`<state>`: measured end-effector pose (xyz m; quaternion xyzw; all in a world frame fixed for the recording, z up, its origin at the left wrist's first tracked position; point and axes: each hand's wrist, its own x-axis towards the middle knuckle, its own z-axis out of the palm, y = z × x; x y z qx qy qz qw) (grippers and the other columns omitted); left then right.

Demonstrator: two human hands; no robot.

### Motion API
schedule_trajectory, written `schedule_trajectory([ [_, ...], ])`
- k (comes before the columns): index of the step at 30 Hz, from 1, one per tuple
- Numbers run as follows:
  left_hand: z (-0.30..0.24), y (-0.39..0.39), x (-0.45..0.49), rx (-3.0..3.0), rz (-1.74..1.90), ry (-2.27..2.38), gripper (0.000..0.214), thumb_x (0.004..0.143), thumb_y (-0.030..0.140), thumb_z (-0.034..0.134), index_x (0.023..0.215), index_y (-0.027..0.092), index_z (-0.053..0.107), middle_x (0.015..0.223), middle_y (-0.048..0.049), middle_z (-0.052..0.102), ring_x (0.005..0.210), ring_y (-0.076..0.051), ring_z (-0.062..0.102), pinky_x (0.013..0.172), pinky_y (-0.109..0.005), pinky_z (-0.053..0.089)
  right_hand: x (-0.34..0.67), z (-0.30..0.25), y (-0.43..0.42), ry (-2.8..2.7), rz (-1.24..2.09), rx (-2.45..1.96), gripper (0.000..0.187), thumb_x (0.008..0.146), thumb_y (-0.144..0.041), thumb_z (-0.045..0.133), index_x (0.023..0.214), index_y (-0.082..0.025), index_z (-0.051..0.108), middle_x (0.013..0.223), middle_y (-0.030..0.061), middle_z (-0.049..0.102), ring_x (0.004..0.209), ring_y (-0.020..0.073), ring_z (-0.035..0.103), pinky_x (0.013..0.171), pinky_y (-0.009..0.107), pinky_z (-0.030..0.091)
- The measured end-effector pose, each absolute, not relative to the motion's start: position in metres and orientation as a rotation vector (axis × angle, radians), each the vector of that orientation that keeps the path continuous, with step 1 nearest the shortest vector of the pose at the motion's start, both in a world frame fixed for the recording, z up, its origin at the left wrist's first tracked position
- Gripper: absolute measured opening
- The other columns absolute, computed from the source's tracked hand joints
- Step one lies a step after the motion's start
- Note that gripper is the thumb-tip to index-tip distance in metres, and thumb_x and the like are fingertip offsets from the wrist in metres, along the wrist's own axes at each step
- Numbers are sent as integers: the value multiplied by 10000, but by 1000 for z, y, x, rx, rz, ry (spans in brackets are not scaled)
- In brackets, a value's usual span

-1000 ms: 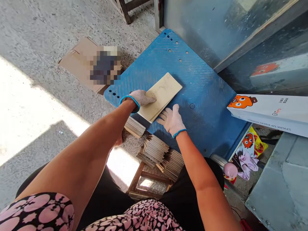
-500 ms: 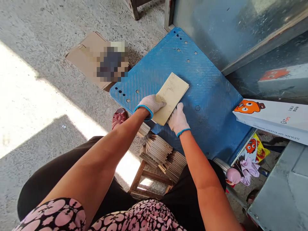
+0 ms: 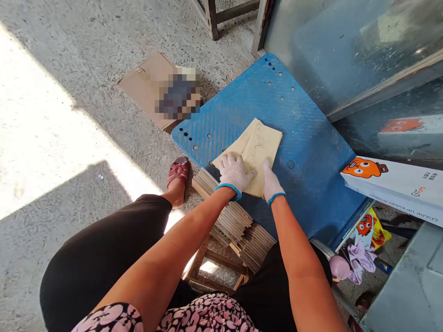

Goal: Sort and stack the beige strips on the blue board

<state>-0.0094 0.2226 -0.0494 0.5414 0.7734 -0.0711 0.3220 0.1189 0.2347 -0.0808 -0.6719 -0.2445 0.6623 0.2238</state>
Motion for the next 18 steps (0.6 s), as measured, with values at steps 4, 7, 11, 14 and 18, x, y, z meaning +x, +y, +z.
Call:
schedule_trajectory([
  [4, -48, 218, -7, 1418, -187, 2007, 803, 873, 539, 618, 1520, 92, 455, 1619, -254, 308, 1518, -443, 227, 1209, -529, 224, 119, -81, 231, -413, 1965, -1844, 769, 940, -779, 408, 1331, -166, 657, 962, 117, 776, 839, 245, 745, 789, 393, 618],
  [7, -47, 217, -5, 1420, -182, 1998, 773, 889, 528, 607, 1502, 77, 474, 1625, -257, 292, 1523, -455, 202, 1211, -540, 212, 118, -83, 230, -390, 1859, -1877, 739, 950, -753, 428, 1324, -153, 641, 1026, 119, 773, 888, 232, 748, 798, 374, 625],
  [11, -44, 215, -3, 1450, -126, 1964, 697, 905, 533, 580, 1409, 54, 536, 1548, -234, 414, 1470, -418, 309, 1187, -500, 289, 121, -81, 226, -443, 1647, -1965, 478, 902, -522, 696, 1187, -139, 689, 1029, 106, 779, 902, 219, 750, 813, 333, 632],
  [14, -39, 211, 1, 1379, -83, 1902, 696, 896, 540, 594, 1401, 67, 523, 1487, -209, 489, 1364, -373, 468, 1089, -440, 428, 127, -75, 219, -457, 1641, -1868, 353, 818, -351, 808, 1096, -150, 724, 1008, 82, 787, 890, 214, 752, 834, 319, 634],
  [18, -35, 203, 5, 1182, -11, 1847, 653, 881, 580, 604, 1324, 101, 569, 1364, -204, 593, 1144, -366, 649, 910, -409, 533, 138, -65, 207, -476, 1661, -1812, 385, 745, -359, 860, 1045, -152, 734, 980, 82, 789, 872, 241, 758, 822, 357, 651],
])
